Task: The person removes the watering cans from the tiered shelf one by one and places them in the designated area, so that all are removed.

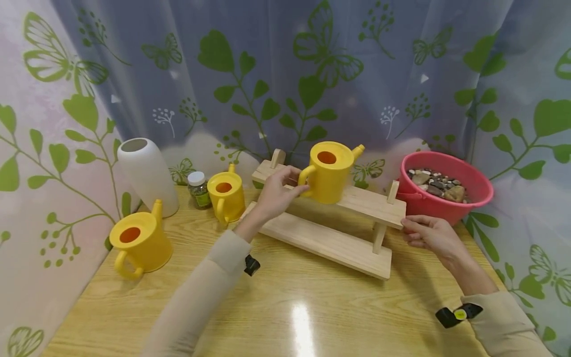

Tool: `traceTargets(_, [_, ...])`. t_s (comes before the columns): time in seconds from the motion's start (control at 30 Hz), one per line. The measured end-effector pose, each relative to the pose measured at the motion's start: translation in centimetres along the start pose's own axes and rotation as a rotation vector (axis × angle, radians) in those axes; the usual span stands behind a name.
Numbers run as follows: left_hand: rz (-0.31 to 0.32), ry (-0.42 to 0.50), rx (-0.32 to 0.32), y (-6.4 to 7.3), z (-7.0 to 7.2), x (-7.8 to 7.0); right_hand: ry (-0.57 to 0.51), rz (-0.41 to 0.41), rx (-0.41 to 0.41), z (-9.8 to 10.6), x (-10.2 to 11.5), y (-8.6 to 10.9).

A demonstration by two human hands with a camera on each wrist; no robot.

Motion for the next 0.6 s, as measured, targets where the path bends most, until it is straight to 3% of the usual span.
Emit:
traceTargets(0.27, [-0.035,0.032,-0.077,4.0,3.4,-1.1,0.005,0.006,0.005,-0.1,0.0,0.0])
traceTargets(0.43, [-0.025,-0.019,-0.159,7.6,6.2,-1.8,0.003,0.007,0.004,-0.1,0.0,0.1])
traceTargets(0.6, [-0.017,-0.005,-0.255,11.4,8.7,-1.8,0.000,0.004,0.001,-0.1,0.0,0.1])
Point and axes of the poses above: each hand's wrist, its own y-axis away from the middle knuckle, its own z-axis out of the back of the hand, x = y × z, the point moved 5 cm from there along -y, towards the middle knuckle, and after that the axes turned 3 degrees about -z, right-handed, at the moved point
